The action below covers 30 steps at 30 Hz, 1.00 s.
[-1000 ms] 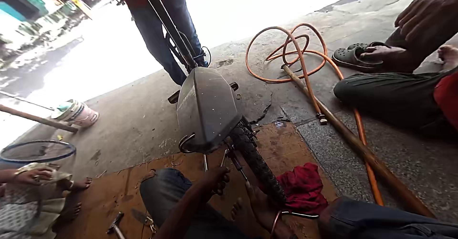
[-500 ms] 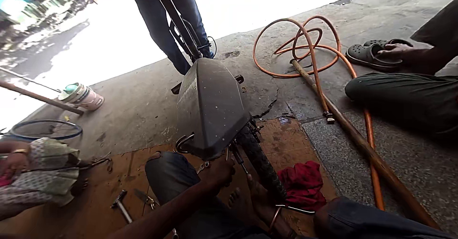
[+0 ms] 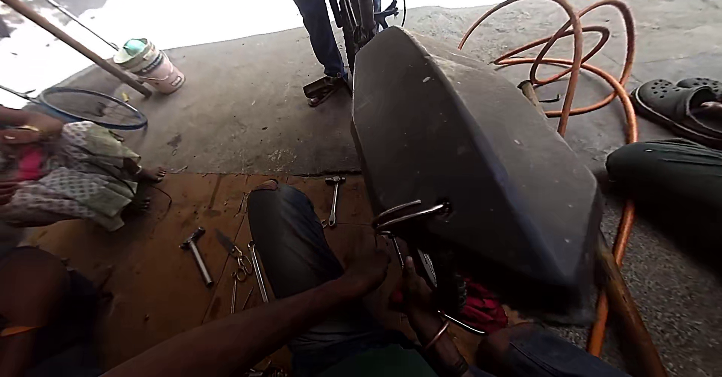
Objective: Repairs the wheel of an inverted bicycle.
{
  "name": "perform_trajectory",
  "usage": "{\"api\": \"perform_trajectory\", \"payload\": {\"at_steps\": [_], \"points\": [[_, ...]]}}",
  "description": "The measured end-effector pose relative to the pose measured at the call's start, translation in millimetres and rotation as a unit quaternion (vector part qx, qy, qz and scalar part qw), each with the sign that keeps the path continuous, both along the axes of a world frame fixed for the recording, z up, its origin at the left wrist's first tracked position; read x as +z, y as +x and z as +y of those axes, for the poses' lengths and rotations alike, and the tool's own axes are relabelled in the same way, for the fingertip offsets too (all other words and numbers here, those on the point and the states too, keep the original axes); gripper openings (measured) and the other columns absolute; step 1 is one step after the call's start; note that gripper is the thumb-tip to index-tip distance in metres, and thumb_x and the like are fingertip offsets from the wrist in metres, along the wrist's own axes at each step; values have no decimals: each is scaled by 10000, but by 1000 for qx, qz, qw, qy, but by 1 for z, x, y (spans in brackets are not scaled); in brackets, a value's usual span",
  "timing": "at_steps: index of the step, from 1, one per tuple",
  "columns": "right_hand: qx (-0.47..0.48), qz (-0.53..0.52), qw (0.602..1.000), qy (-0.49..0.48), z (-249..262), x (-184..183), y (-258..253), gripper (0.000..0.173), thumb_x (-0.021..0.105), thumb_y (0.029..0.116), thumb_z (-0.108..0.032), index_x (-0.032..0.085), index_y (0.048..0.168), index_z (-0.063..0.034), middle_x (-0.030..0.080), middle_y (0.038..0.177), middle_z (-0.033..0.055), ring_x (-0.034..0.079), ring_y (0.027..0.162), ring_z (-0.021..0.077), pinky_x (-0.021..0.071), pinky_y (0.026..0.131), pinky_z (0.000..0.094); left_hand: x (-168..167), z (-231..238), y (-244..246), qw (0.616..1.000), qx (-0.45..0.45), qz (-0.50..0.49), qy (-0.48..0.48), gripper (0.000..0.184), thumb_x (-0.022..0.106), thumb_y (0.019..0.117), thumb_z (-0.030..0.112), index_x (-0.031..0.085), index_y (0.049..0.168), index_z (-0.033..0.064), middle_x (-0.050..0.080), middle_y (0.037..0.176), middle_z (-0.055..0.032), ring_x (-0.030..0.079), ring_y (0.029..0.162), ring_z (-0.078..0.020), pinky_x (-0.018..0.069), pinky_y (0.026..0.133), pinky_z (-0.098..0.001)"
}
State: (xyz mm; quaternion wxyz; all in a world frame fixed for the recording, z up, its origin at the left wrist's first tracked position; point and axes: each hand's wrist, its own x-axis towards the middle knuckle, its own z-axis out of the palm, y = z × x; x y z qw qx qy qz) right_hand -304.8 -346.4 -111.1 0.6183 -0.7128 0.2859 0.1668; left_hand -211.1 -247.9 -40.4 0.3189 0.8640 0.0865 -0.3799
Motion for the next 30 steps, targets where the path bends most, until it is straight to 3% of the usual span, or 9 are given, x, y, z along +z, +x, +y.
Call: {"api": "perform_trajectory", "payload": {"at_steps": [4, 8, 11, 14, 17, 19, 21, 24, 30], "points": [[11, 10, 1000, 0, 2, 6, -4, 540, 293, 1130, -363, 684, 1076, 6, 582, 763, 70, 562, 681, 166, 503, 715, 384, -28, 4, -24, 997, 24, -78, -14, 384, 356, 1119, 284, 632, 1215, 35, 648, 869, -94, 641, 767, -213, 550, 779, -395], [29, 23, 999, -26, 0, 0, 1, 569, 281, 1125, -411, 667, 964, -26, 563, 717, 67, 554, 645, 190, 493, 673, 410, -63, 1, -40, 986, 51, -155, -40, 323, 386, 1103, 270, 613, 1121, 42, 600, 765, -59, 612, 689, -196, 542, 698, -393], [11, 25, 999, -28, 4, -14, -2, 613, 294, 1107, -491, 666, 959, -27, 563, 718, 99, 558, 652, 231, 493, 654, 457, -100, 2, -55, 984, 32, -175, 3, 427, 331, 1114, 391, 515, 1297, 52, 620, 788, -127, 651, 704, -297, 563, 664, -513], [11, 58, 997, -41, 6, -19, 1, 653, 311, 1099, -520, 670, 944, 3, 600, 775, 159, 596, 731, 286, 499, 708, 504, -118, -1, -58, 983, 33, -180, 11, 507, 315, 1108, 421, 407, 1470, 79, 668, 881, -172, 687, 809, -353, 567, 740, -572], [48, 46, 997, -33, 7, -7, 5, 600, 308, 1122, -432, 684, 1080, 33, 661, 909, 196, 633, 851, 300, 506, 829, 512, -111, 4, -51, 977, 66, -196, -47, 430, 404, 1096, 288, 465, 1434, 29, 686, 926, -171, 690, 838, -306, 572, 807, -521], [73, 5, 997, -37, 3, -11, 0, 596, 301, 1117, -453, 675, 1139, 10, 646, 893, 167, 621, 789, 270, 521, 790, 489, -107, 13, -49, 971, 112, -190, -97, 364, 414, 1079, 209, 548, 1355, 13, 654, 852, -125, 643, 705, -234, 567, 694, -443], [75, -10, 997, -35, 1, -14, 1, 585, 298, 1113, -454, 672, 1183, -10, 660, 938, 160, 635, 833, 263, 515, 829, 483, -93, 25, -43, 970, 137, -150, -133, 365, 393, 1086, 180, 557, 1358, 0, 621, 817, -92, 567, 603, -180, 521, 581, -376], [74, 1, 997, -19, 0, -13, 4, 634, 291, 1106, -494, 673, 1242, -6, 689, 1164, 213, 648, 1120, 312, 467, 1022, 525, -66, 46, -22, 983, 79, -78, -145, 372, 371, 1103, 185, 521, 1400, 19, 585, 771, -52, 497, 516, -134, 462, 484, -317], [87, 36, 995, -13, 1, -14, 2, 667, 305, 1082, -574, 655, 1211, -21, 674, 1052, 187, 659, 962, 313, 504, 890, 531, -14, 58, 30, 988, -17, 76, -130, 325, 384, 1121, 226, 499, 1362, 41, 542, 768, -18, 453, 483, -83, 420, 454, -238]]}}
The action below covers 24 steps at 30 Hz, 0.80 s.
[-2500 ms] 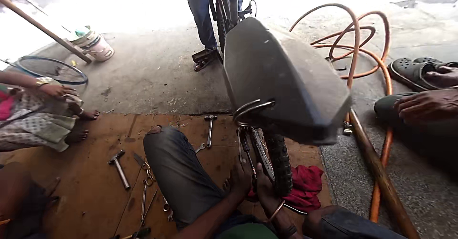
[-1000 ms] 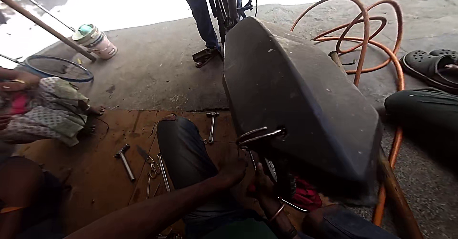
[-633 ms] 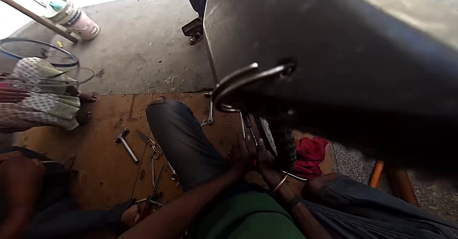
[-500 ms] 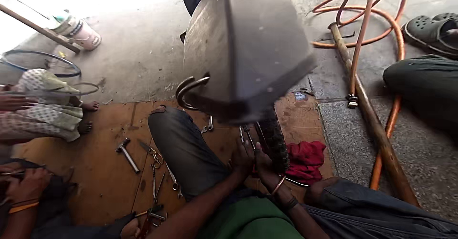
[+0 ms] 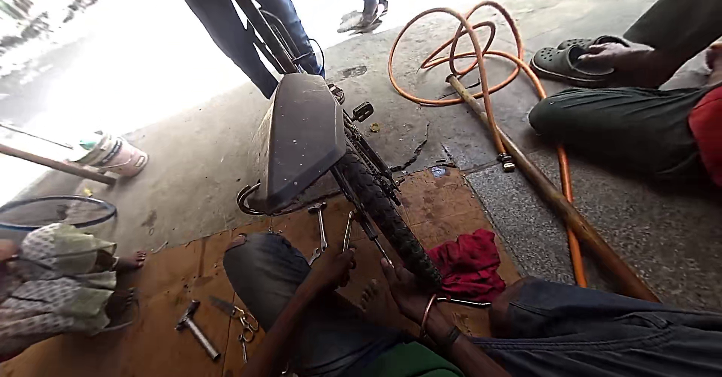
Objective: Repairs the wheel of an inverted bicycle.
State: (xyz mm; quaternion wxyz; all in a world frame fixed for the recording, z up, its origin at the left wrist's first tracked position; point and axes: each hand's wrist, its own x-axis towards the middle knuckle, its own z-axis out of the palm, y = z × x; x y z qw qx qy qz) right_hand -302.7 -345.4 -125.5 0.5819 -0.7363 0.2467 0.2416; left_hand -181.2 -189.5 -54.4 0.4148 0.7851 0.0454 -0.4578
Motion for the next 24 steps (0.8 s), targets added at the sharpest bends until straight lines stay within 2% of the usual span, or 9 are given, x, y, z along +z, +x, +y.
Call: {"api": "perform_trajectory", "payload": {"at_steps": [4, 6, 8, 9, 11, 14, 17, 21, 24], "points": [[8, 8, 1000, -13, 2, 0, 3, 659, 311, 1079, -580, 651, 1175, -23, 663, 995, 174, 656, 899, 304, 515, 840, 520, 29, -21, 19, 997, -11, 80, 13, 195, 430, 1114, 251, 521, 1102, 79, 473, 676, 19, 427, 461, -63, 422, 453, -207], [14, -1, 1000, -20, 2, 0, 4, 655, 314, 1082, -567, 656, 1178, -17, 667, 1010, 185, 656, 941, 312, 508, 876, 525, 23, -32, 10, 998, 3, 39, 39, 214, 476, 1096, 274, 520, 1014, 82, 462, 643, 13, 420, 455, -69, 403, 446, -211], [12, -10, 1000, -22, 3, -2, 3, 641, 305, 1092, -544, 655, 1178, -13, 667, 1006, 183, 657, 937, 304, 511, 873, 518, 11, -45, -11, 991, -18, -57, 117, 310, 557, 1052, 298, 563, 1201, 27, 574, 769, -79, 541, 576, -161, 486, 553, -324], [8, -14, 1000, -18, 2, -3, 5, 626, 306, 1100, -519, 652, 1215, -11, 673, 1042, 190, 660, 954, 303, 516, 886, 518, 8, -51, -17, 984, -32, -84, 154, 415, 598, 1019, 307, 547, 1308, 14, 647, 909, -140, 629, 733, -236, 544, 694, -423], [-5, -11, 1000, 0, 1, -2, 7, 527, 330, 1120, -409, 620, 1268, 5, 654, 1085, 191, 634, 978, 290, 495, 904, 491, 2, -59, -20, 978, -31, -110, 176, 509, 602, 1014, 337, 490, 1394, 16, 660, 1009, -173, 662, 870, -293, 550, 802, -493], [12, 8, 1000, -7, 1, -2, 7, 405, 427, 1086, -206, 535, 1405, 18, 649, 1173, 211, 632, 1063, 298, 484, 966, 478, 2, -59, -24, 977, -17, -129, 171, 379, 558, 1043, 296, 559, 1298, 16, 654, 932, -163, 655, 826, -293, 548, 757, -489], [52, -2, 998, -42, -1, -1, 8, 449, 453, 1059, -142, 473, 1473, 32, 640, 1259, 241, 628, 1154, 316, 470, 1026, 483, 1, -57, -28, 979, 11, -135, 151, 313, 565, 1033, 244, 580, 1256, 25, 654, 930, -165, 657, 817, -297, 553, 741, -500], [116, 5, 988, -106, -2, -1, 0, 388, 482, 1024, -130, 534, 1372, 34, 671, 1134, 217, 657, 1070, 316, 498, 962, 493, -10, -55, -38, 978, 22, -133, 158, 273, 566, 1024, 241, 632, 1202, 44, 667, 934, -141, 666, 834, -279, 559, 760, -482], [127, 18, 986, -108, -4, 14, 4, 373, 513, 1020, -129, 552, 1339, 61, 670, 1166, 257, 654, 1113, 358, 485, 995, 518, -11, -52, -36, 978, 15, -151, 147, 328, 561, 1000, 240, 640, 1227, 17, 680, 1009, -148, 669, 922, -267, 544, 864, -461]]}}
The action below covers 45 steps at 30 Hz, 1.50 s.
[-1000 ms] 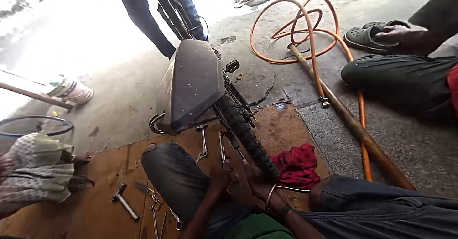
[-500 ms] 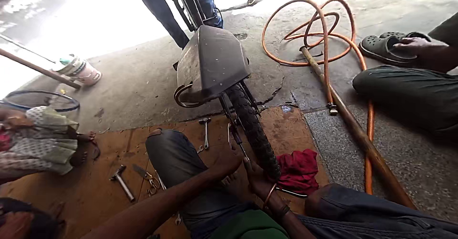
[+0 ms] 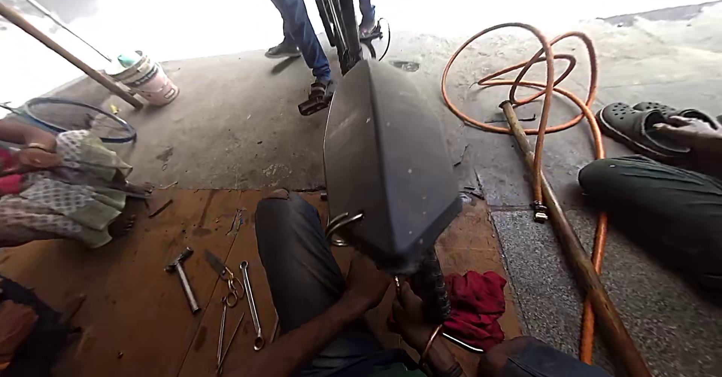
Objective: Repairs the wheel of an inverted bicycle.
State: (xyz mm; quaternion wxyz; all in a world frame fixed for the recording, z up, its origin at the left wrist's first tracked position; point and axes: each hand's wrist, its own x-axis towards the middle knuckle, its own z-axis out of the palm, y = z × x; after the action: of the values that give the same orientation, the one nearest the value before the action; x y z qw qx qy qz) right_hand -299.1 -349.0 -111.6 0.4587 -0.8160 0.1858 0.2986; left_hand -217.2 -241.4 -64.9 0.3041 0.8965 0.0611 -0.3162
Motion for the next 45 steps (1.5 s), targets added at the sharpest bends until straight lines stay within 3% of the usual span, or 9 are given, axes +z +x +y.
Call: {"api": "perform_trajectory", "payload": {"at_steps": [8, 14, 18, 22, 25, 29, 35, 39, 45], "points": [[167, 75, 979, -89, 5, 88, 11, 817, 640, 902, -56, 194, 1557, 143, 419, 1506, 366, 493, 1365, 474, 403, 1118, 564, -10, -10, 7, 982, 112, 13, -150, 325, 598, 1026, 243, 589, 1238, -4, 572, 811, -71, 519, 599, -146, 476, 581, -326], [198, 85, 971, -101, 21, 46, 17, 721, 589, 1013, -223, 268, 1497, 204, 295, 1542, 436, 439, 1370, 560, 417, 1087, 605, 33, -23, 3, 971, 140, 32, -191, 213, 560, 1066, 189, 569, 1127, -14, 477, 739, -34, 401, 544, -94, 372, 525, -246], [202, -10, 971, -128, 3, 101, 7, 478, 446, 1090, -347, 581, 1336, 40, 633, 1283, 303, 607, 1226, 473, 463, 1012, 638, -18, -8, 8, 924, 203, 46, -320, 235, 516, 1084, 220, 543, 1156, -2, 471, 696, -14, 409, 476, -91, 394, 452, -242], [-34, -421, 897, -128, -32, 109, -6, 290, 603, 998, -340, 731, 914, -94, 675, 700, 56, 669, 626, 225, 552, 577, 466, -24, -9, 5, 845, 314, 101, -422, 233, 399, 1121, 230, 531, 1136, 39, 440, 639, 8, 378, 437, -78, 367, 405, -218], [-130, -535, 812, -191, -51, 111, 23, 637, 725, 858, -535, 660, 1296, -77, 681, 1155, 90, 676, 983, 214, 600, 791, 404, -22, -2, 1, 748, 376, 158, -524, 283, 327, 1123, 238, 530, 999, 85, 426, 579, 38, 352, 400, -55, 340, 380, -190], [-78, -427, 894, -110, -55, 80, 43, 802, 638, 952, -419, 328, 1604, -67, 586, 1430, 157, 633, 1233, 275, 538, 1018, 447, -3, 8, -8, 724, 381, 127, -561, 364, 250, 1125, 253, 490, 885, 121, 436, 552, 63, 362, 386, -28, 348, 383, -162], [-138, -524, 840, -5, -39, 49, 33, 708, 359, 1069, -565, 384, 1590, -87, 588, 1465, 112, 594, 1311, 176, 476, 1120, 389, 20, 33, -41, 881, 29, -173, -439, 281, 349, 1110, 202, 555, 1094, 12, 478, 648, 63, 454, 506, -39, 424, 479, -226], [-167, -518, 838, 42, -37, 71, 0, 1067, 439, 874, -827, 492, 1477, 52, 604, 1419, 203, 592, 1311, 233, 443, 1137, 405, 32, 32, -44, 880, -213, -298, -303, 350, 508, 1076, 250, 701, 1040, -40, 602, 670, -25, 533, 554, -55, 487, 543, -247], [-235, -540, 801, 107, -30, 48, -29, 560, 297, 1086, -335, 608, 1391, 18, 645, 1363, 207, 603, 1294, 269, 429, 1144, 438, 109, -3, -41, 904, -409, -101, -69, 304, 552, 1066, 255, 754, 1169, 52, 763, 1053, -74, 720, 968, -163, 554, 960, -364]]}}
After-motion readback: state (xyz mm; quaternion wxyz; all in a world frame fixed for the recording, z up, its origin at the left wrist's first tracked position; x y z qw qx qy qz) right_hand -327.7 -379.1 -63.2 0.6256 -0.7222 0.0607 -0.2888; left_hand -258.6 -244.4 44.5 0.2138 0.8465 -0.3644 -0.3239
